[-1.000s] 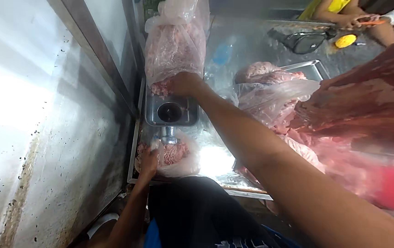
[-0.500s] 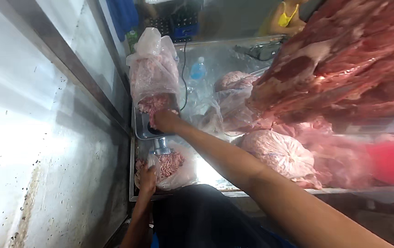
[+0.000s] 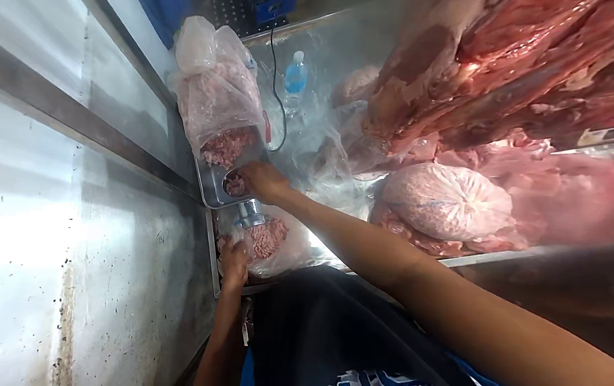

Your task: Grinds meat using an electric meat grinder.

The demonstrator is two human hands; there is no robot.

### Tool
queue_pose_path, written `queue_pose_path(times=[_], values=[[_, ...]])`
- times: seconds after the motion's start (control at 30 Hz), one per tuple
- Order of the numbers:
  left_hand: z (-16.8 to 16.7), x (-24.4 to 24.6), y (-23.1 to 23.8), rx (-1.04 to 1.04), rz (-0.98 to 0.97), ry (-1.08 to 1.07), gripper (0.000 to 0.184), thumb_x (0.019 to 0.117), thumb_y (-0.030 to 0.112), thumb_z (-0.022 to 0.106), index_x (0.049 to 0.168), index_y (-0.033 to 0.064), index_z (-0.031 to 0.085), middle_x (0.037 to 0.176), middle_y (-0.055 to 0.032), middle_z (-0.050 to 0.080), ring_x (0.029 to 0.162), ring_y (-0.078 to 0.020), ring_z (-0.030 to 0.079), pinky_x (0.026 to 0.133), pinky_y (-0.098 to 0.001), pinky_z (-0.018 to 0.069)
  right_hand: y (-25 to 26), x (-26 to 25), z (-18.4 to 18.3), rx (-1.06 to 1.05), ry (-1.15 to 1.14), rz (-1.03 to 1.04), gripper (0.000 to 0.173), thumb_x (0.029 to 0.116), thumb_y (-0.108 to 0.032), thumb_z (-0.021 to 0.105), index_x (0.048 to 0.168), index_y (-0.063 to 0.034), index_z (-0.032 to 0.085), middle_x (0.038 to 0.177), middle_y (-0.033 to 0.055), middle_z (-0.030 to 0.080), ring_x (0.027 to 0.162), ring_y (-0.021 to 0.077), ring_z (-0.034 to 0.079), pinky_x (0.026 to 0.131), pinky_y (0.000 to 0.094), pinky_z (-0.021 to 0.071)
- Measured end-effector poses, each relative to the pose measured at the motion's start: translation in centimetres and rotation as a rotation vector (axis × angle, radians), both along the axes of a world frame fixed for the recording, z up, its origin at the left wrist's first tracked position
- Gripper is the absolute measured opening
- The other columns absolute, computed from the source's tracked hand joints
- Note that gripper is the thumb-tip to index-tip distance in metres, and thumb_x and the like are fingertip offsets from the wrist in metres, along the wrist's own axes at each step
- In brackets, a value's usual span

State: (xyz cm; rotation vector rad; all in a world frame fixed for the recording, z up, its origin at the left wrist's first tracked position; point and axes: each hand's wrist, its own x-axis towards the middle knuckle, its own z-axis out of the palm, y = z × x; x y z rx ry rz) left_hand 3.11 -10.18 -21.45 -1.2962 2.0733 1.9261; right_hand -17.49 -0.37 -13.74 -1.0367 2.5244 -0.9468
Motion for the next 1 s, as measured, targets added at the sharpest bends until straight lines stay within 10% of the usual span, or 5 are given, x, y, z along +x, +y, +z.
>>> queue_pose_path(times=[0.67,1.0], values=[[0.07,-0.56,0.47,0.041,0.023,0.032,0.026,0.1023,0.008,0.053,0.124,-0.0037,0.06,0.102,-0.0154,0.066,0.086,-0.019,0.066,0.074,-0.0367,0.0577,-0.88,-0.01,0.48,0.201,-0.015,-0.004,0.027,0.098,-0.019,0.06,0.123,-0.0113,0.067,0.117,0.0133,0.07,0.111,0.0347,0.068,0.089,0.0587,0.0565],[-0.44,-0.01,-0.02,0.049,0.047,0.058,0.036,0.1012,0.007,0.052,0.136,-0.0026,0.055,0.117,-0.0185,0.065,0.096,-0.0213,0.066,0.08,-0.039,0.0575,-1.12,0.22,0.72,0.241,-0.022,-0.023,0.03,0.0983,-0.016,0.057,0.127,-0.0125,0.066,0.119,0.013,0.07,0.113,0.0346,0.068,0.09,0.0578,0.0564]])
